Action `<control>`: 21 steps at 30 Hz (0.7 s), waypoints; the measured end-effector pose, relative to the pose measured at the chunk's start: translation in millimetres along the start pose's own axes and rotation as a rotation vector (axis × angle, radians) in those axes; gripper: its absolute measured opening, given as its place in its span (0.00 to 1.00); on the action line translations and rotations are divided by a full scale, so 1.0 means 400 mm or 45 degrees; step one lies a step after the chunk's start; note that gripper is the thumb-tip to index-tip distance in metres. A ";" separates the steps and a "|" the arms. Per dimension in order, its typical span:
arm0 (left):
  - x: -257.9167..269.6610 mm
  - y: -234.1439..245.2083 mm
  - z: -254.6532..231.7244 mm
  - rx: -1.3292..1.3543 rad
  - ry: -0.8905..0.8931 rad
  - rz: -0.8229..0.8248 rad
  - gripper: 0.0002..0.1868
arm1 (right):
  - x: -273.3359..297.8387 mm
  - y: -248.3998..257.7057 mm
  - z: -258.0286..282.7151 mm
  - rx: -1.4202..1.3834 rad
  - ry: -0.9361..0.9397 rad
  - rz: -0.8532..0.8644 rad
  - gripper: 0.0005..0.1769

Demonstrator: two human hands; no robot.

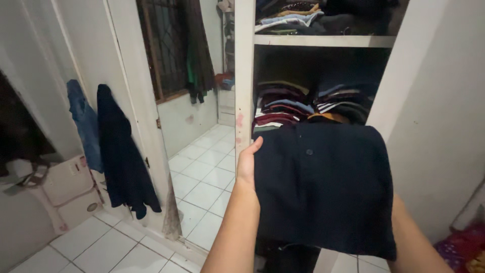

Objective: The person takes folded clothes from a suitcase on the floor, unfolds them, and places them into a wardrobe. They handle a green t-shirt, a dark blue shirt, and a striped top, placing each into the wardrobe shelf.

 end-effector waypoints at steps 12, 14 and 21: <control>-0.143 -0.031 -0.022 -0.064 -0.008 0.029 0.26 | -0.264 0.077 0.065 0.043 0.157 0.067 0.38; -0.189 -0.037 -0.038 -0.056 0.027 0.094 0.26 | -0.347 0.105 0.047 -0.022 0.160 0.073 0.39; -0.380 -0.022 -0.099 0.041 0.183 0.329 0.28 | -0.635 0.140 0.029 0.003 0.101 0.084 0.39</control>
Point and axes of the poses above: each hand's wrist, its own x-axis away from the middle knuckle, its own y-axis out of the back of the hand, z = x × y, the point moved 3 cm from there along -x, towards the middle knuckle, and after that the axes turned 12 degrees about x, right-handed, at the moved point
